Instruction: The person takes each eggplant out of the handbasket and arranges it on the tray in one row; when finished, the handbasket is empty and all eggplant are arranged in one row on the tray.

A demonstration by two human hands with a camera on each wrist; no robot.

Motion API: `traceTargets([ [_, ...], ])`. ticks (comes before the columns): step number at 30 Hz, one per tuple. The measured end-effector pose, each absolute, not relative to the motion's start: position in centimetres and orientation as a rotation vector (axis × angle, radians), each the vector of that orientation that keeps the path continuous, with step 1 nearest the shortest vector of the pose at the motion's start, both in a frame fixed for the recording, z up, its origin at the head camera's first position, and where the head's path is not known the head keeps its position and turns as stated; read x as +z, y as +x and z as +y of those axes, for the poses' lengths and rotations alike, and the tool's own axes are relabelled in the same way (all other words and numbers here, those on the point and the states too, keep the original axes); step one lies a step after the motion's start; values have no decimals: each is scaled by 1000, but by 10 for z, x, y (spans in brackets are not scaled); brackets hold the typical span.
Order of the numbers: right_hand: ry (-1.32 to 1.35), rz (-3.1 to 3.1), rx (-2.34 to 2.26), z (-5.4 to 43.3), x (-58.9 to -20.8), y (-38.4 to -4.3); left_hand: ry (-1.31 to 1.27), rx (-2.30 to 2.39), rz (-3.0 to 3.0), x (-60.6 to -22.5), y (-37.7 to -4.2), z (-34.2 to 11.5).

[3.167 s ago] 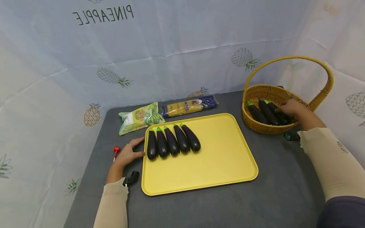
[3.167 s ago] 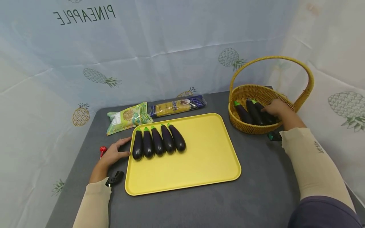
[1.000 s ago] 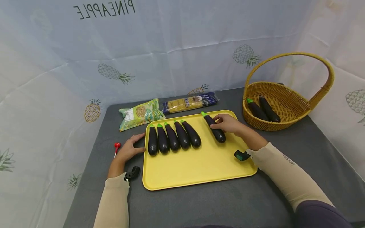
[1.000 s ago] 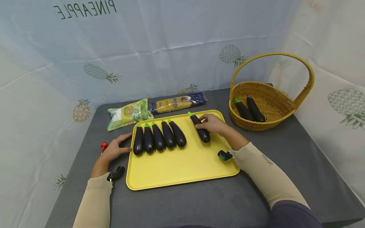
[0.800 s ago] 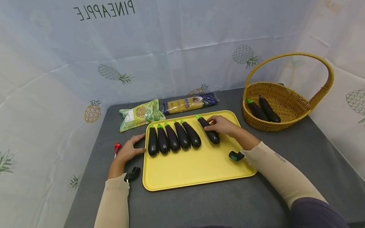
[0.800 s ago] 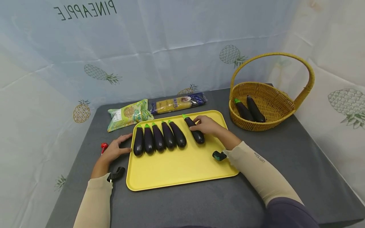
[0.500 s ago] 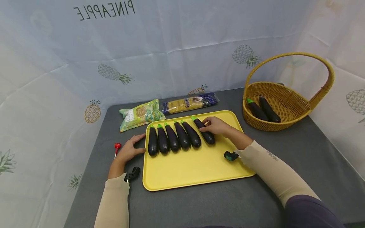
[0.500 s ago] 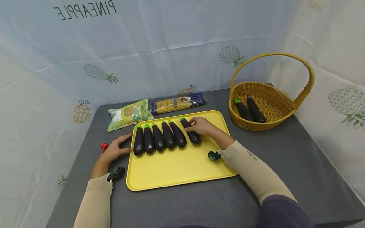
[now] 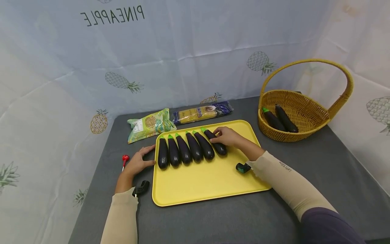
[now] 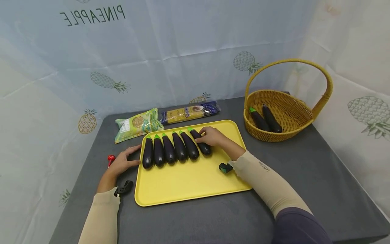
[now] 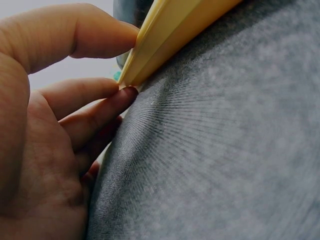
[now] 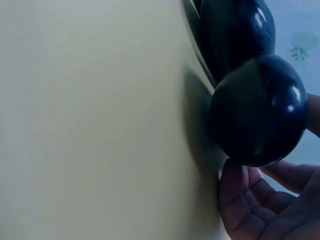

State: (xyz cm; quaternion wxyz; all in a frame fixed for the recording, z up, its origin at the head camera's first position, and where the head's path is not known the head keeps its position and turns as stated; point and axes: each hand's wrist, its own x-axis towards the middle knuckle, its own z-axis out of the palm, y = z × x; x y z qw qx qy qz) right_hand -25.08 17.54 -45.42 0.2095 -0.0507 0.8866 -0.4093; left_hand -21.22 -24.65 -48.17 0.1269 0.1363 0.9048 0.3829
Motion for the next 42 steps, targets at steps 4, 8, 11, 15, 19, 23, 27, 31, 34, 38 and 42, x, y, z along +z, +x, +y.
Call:
traceTargets([
  [4, -139, 2445, -1176, 181, -455, -249, 390, 1118, 2636, -482, -211, -246],
  [8, -110, 2380, -1274, 195, -452, -244, 387, 1118, 2635, -482, -211, -246],
  [11, -105, 2368, -1315, 212, -442, -238, 380, 1111, 2641, -481, -211, -246],
  [15, -117, 2427, -1295, 242, -419, -227, 382, 1112, 2644, -481, -211, -246],
  [19, -105, 2516, -1245, 277, -388, -213, 398, 1118, 2636, -481, -211, -245],
  [23, -65, 2649, -1155, 314, -361, -206, 391, 1128, 2627, -480, -211, -246],
  [27, 32, 2690, -1109, 352, -357, -217, 394, 1127, 2632, -484, -212, -248],
  [31, 128, 2644, -1145, 386, -368, -232, 410, 1120, 2639, -487, -212, -251],
  [34, 168, 2620, -1150, 403, -380, -237, 419, 1128, 2634, -488, -210, -252],
  [38, 169, 2656, -1021, 417, -392, -241, 424, 1141, 2631, -487, -209, -251],
  [42, 153, 2705, -895, 426, -394, -243, 424, 1138, 2638, -484, -211, -250],
])
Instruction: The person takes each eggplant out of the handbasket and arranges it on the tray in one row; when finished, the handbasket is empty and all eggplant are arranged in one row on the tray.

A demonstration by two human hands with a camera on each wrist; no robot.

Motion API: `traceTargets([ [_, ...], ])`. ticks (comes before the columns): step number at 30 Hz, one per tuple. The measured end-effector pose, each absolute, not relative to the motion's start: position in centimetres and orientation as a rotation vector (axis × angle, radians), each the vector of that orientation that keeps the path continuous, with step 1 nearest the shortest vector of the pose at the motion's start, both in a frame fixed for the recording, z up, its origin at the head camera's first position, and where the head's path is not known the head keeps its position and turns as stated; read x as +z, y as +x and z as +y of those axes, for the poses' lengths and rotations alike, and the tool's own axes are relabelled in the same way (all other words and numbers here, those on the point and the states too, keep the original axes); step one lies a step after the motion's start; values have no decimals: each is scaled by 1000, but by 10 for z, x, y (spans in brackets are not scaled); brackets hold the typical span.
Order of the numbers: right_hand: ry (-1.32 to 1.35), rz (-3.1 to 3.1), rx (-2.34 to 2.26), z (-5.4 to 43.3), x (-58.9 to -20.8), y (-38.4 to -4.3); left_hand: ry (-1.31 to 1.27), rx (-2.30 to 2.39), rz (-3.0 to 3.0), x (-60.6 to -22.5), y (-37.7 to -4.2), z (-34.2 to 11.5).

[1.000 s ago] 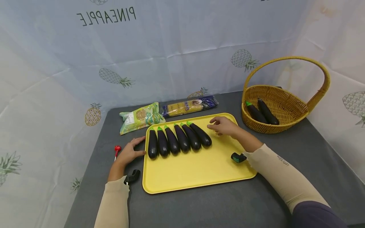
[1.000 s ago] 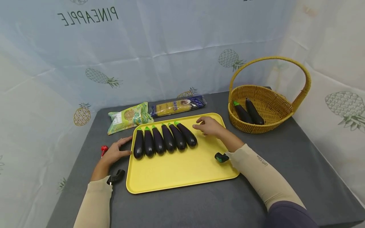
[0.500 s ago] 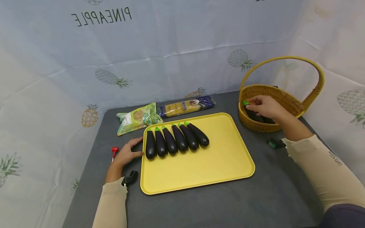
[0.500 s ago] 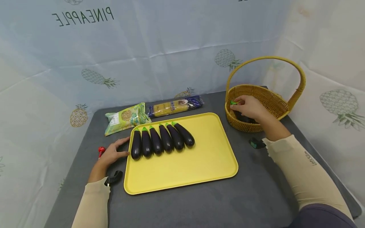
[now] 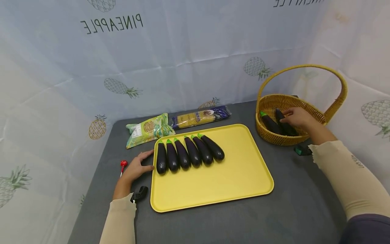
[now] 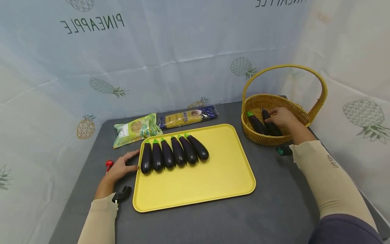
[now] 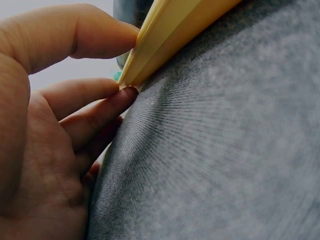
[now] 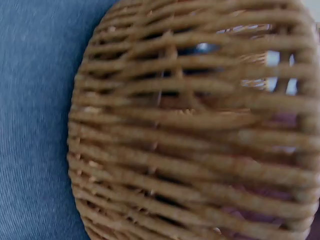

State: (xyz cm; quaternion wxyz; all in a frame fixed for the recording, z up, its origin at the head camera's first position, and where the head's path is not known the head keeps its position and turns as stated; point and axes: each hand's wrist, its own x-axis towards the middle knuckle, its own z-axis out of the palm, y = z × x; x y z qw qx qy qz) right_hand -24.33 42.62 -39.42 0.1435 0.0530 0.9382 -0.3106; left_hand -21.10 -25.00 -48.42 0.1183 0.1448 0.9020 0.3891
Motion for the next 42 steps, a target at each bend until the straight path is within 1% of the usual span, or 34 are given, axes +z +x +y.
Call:
traceTargets([
  [15, 66, 2611, -702, 434, -401, -244, 419, 1152, 2632, -486, -209, -249],
  [22, 151, 2568, -829, 437, -400, -240, 422, 1154, 2627, -488, -207, -249],
  [34, 239, 2635, -955, 436, -384, -228, 416, 1153, 2628, -488, -209, -252],
  [42, 342, 2651, -1212, 439, -379, -222, 427, 1151, 2623, -483, -214, -251],
])
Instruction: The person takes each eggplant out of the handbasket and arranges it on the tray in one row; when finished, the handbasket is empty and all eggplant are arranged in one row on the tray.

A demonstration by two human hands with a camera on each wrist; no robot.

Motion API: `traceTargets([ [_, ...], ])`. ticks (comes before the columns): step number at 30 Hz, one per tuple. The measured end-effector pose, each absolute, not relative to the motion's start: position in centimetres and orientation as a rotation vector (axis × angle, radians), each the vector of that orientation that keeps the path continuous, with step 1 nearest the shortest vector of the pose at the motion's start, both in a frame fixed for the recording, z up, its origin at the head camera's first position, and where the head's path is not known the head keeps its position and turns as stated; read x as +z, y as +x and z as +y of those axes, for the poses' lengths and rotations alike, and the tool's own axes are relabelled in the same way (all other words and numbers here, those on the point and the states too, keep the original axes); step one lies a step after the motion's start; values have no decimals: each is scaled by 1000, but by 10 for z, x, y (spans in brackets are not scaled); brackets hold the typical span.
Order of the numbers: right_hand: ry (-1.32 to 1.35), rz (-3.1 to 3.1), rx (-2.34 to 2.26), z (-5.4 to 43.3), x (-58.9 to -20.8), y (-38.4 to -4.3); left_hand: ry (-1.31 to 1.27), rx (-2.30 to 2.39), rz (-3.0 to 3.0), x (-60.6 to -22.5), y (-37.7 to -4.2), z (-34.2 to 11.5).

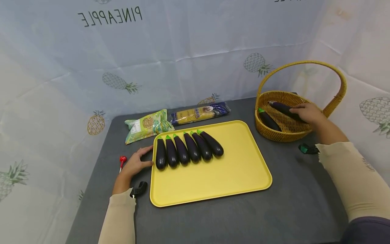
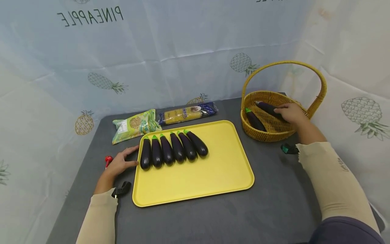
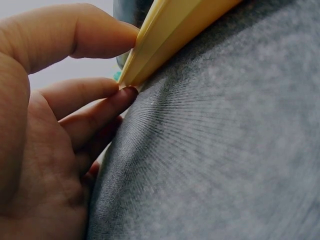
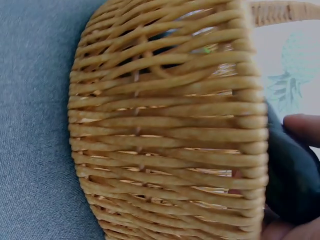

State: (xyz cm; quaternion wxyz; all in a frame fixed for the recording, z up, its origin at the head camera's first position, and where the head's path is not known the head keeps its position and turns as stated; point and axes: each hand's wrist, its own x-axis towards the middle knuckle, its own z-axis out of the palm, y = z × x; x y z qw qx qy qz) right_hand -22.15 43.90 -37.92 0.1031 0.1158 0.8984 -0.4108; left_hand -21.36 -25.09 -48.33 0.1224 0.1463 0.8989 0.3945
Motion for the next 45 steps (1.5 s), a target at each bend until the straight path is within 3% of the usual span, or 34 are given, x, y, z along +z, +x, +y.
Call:
traceTargets([
  [8, 430, 2635, -1474, 429, -367, -212, 421, 1131, 2623, -481, -221, -251],
  [21, 264, 2592, -1457, 398, -355, -197, 411, 1132, 2622, -479, -219, -251],
  [45, -28, 2392, -1490, 299, -385, -194, 404, 1147, 2614, -483, -216, -251],
])
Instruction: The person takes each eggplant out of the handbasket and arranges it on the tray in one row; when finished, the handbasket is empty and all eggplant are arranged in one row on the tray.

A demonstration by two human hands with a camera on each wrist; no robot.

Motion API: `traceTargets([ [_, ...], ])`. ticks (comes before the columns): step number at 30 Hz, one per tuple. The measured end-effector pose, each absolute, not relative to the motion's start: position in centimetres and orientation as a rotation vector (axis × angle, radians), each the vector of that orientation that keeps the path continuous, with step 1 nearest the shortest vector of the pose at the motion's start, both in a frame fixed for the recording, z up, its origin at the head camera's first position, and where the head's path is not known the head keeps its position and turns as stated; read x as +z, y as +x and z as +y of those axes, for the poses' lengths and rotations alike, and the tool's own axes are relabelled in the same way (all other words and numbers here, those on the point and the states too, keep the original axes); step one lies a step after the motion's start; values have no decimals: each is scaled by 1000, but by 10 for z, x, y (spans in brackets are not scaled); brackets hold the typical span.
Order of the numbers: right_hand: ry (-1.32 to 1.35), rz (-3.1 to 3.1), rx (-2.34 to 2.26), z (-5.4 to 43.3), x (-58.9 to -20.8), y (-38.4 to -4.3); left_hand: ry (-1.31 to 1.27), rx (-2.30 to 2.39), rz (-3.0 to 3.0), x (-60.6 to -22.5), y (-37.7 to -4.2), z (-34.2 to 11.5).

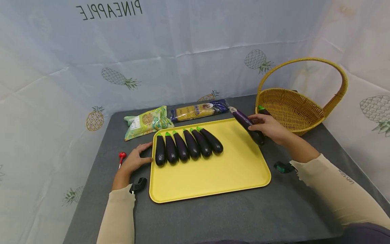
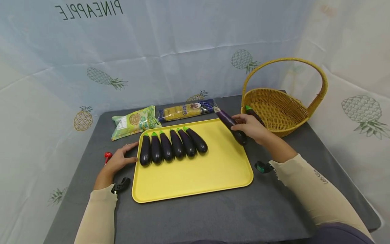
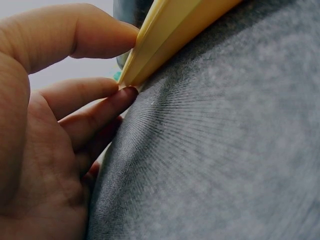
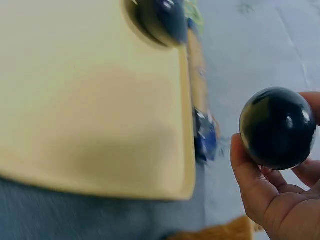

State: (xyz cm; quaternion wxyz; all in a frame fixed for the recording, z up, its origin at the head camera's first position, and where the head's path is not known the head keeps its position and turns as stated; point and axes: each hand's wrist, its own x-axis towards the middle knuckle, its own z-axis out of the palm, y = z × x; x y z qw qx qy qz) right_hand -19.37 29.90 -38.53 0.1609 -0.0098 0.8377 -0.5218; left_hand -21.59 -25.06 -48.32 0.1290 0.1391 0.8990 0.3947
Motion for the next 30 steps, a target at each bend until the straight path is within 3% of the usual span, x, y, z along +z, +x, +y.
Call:
traceTargets([
  [19, -20, 2329, -1451, 238, -449, -217, 414, 1137, 2628, -484, -214, -250],
  [30, -64, 2489, -1269, 217, -449, -229, 398, 1119, 2634, -483, -216, -249],
])
